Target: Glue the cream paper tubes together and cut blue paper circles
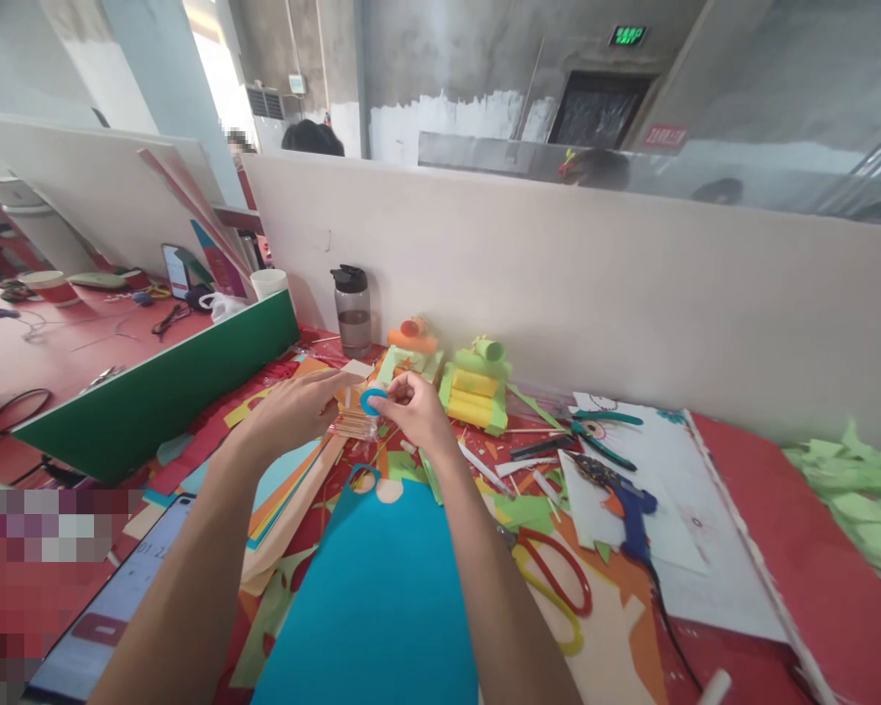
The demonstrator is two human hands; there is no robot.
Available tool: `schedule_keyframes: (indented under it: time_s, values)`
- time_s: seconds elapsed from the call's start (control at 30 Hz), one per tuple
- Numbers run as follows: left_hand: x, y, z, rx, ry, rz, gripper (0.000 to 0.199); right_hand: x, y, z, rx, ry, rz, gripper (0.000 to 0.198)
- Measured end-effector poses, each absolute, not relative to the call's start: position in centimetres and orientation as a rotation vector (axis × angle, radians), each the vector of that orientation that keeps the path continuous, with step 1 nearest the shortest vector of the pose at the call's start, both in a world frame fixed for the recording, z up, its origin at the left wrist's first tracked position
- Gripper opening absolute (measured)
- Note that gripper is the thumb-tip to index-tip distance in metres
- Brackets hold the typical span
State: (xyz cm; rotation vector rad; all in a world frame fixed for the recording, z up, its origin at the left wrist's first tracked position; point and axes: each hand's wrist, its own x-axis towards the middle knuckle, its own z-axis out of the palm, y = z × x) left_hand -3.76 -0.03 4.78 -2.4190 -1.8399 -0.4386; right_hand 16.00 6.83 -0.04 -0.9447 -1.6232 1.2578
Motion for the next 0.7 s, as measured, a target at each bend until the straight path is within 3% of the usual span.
schedule_keyframes:
  time_s: [0.43,0.53,0.7]
  values:
    - [-5.4,-1.2,0.0,-2.261,-1.519,-0.775,0.056,21.5,3.8,4.2,-1.025,-1.970,1.316,0.022]
    - [-5.6,-1.2,-1.6,-2.243,-1.561,-0.760,0.056,23.2,2.2,3.4,-1.096,-2.190,1.133,0.007]
    - [-5.7,-1.1,-2.7,-2.297,-1.693,-0.660,0.057,23.9,-0.3,-0.6,-1.080,-2.390,0.766,0.027]
